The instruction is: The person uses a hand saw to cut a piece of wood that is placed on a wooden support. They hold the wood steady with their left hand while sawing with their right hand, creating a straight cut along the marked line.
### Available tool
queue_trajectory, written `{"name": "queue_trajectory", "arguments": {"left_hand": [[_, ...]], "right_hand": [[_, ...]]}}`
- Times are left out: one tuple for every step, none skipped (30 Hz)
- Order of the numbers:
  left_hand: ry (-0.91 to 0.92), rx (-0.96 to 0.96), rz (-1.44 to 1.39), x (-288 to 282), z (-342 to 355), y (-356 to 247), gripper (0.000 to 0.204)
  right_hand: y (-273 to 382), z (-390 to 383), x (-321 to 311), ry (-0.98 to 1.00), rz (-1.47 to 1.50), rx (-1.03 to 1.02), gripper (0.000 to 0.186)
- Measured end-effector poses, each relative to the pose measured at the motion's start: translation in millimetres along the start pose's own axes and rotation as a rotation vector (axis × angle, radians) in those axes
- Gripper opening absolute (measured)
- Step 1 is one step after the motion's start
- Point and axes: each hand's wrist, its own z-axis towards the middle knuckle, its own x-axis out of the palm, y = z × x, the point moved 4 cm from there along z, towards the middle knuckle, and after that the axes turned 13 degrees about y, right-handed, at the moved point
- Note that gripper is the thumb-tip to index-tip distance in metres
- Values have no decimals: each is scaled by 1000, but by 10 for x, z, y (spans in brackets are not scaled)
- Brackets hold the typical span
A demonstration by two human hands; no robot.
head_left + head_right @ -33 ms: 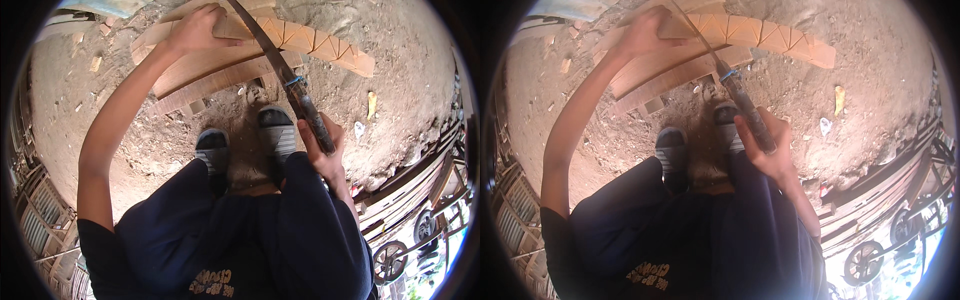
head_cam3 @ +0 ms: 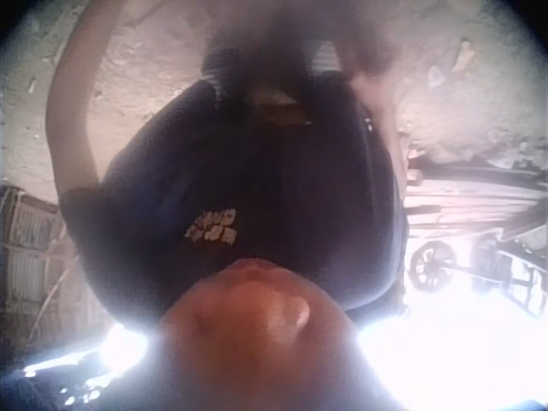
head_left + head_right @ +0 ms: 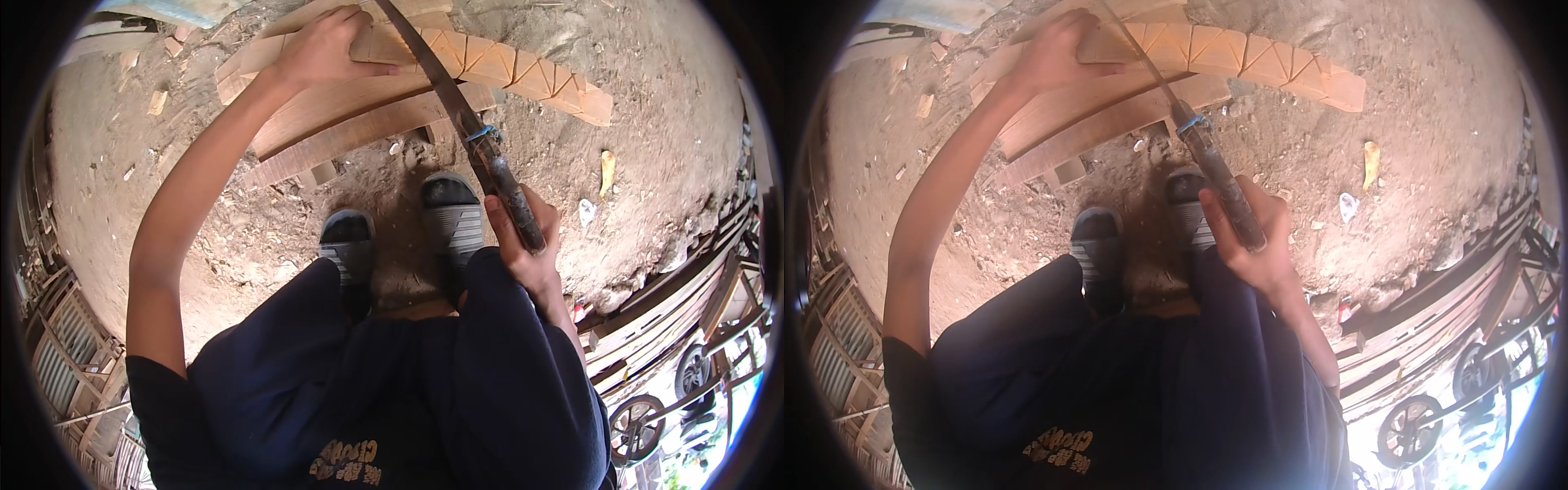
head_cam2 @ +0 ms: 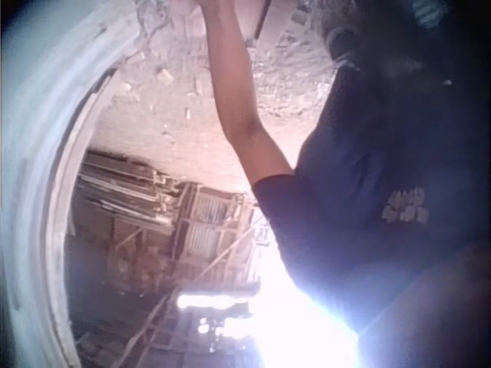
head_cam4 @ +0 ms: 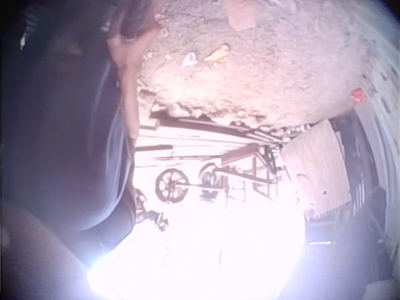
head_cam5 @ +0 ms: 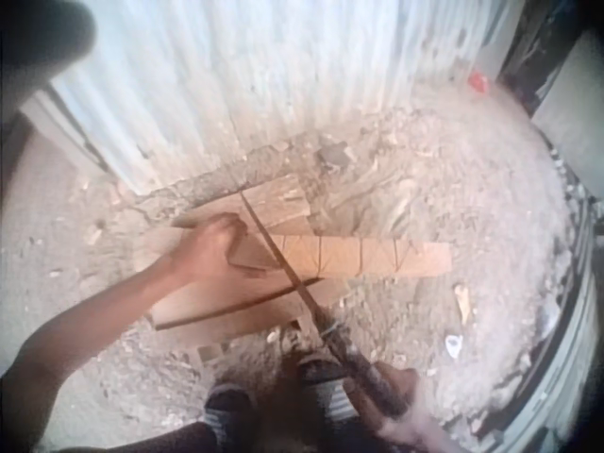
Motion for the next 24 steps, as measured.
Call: {"name": "queue_trajectory", "arguments": {"left_hand": [[16,-31,14,25,18,-20,73],[39,-67,26,50,10,-39,73],[27,-63,20,52,-2,-62,74],[14,-57,13,54,-12,-85,76],[-1,-56,10,45,-38,-95,77],[-2,-64,32,54,-55,-96,82],[-2,-71,54,69,-62,-86,87],[-3,-81,73,92,-71,-71,92],[-5,-79,75,112,-66,-57,91],[-7,-78,77,128,-57,-39,91],[-10,-70,74,134,-44,-58,90],[-36,-65,84,123,-63,-68,90],[-61,-60,96,106,-92,-72,90],[-88,-58,107,74,-127,-89,90],[-74,-51,98,79,-82,-115,89],[-59,-44,90,81,-40,-140,88],[-35,-53,96,80,-58,-124,88],[-53,-49,100,74,-80,-124,88],[-70,-44,103,72,-91,-128,87],[-92,-42,107,62,-91,-120,87],[-100,-30,110,66,-92,-114,87],[-108,-18,113,78,-92,-111,87],[-119,-11,119,81,-94,-99,87],[-133,-11,138,88,-94,-92,86]], "right_hand": [[1,-11,15,-3,-23,-7,19],[-5,-20,35,1,-9,7,19],[-8,-30,51,3,5,21,19],[-12,-43,66,5,18,37,19],[-27,-59,71,4,41,45,18],[-51,-90,55,2,63,54,18],[-65,-126,35,0,85,63,17],[-59,-170,11,-4,89,91,17],[-38,-225,-19,-8,94,119,17],[-23,-275,-47,-12,98,147,17],[-12,-324,-82,-7,73,159,16],[16,-314,-84,0,74,162,16],[65,-274,-71,6,76,165,16],[102,-231,-46,14,76,166,16],[117,-164,-16,2,78,121,17],[223,-95,11,-1,61,90,16],[310,11,75,4,31,67,16],[380,61,126,7,3,47,17],[401,58,144,10,4,58,17],[425,69,154,12,2,66,17],[437,80,166,15,-1,75,17],[405,38,178,14,21,91,17],[344,-42,184,14,41,104,17],[302,-95,186,15,61,117,17]]}}
